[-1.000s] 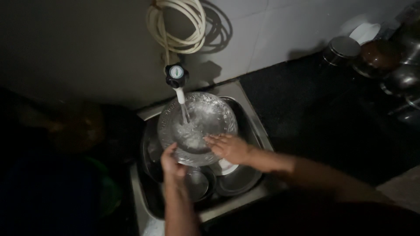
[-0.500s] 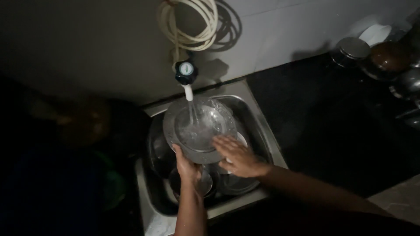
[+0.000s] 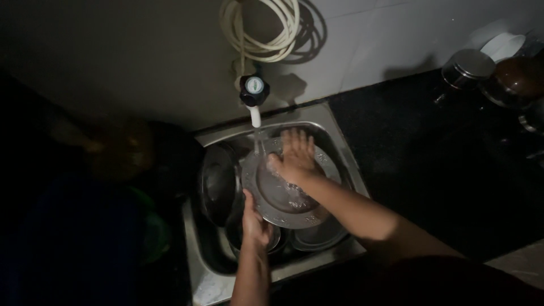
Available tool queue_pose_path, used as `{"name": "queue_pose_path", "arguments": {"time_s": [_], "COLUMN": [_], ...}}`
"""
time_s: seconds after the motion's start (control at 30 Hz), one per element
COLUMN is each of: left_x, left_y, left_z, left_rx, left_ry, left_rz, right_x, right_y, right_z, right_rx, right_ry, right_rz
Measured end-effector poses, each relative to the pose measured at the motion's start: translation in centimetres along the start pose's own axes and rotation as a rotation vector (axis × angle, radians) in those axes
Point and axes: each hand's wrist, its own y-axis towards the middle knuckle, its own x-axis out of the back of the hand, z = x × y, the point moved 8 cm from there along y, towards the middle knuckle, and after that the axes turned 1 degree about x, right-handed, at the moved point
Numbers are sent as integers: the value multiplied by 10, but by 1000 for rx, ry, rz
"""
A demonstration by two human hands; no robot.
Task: Washing various metal dishes and bowls under running water in a sink and placing them on a counter.
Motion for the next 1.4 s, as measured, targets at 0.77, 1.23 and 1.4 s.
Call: {"name": "queue_pose_path", "arguments": {"time_s": [0.77, 1.23, 1.4], "left_x": [-10, -18, -7], "left_y": [37, 10, 13], "left_z": [-30, -20, -27], "left_rx": [-136, -89, -224], "left_ry": [-373, -212, -208], "left_rz": [212, 107, 15], "right_x": [-41, -19, -12], "right_y": [-119, -35, -56], "right_z": [14, 41, 18], "right_rx": [948, 526, 165], "right_ry": [-401, -187, -11], "right_rz": [355, 155, 102]}}
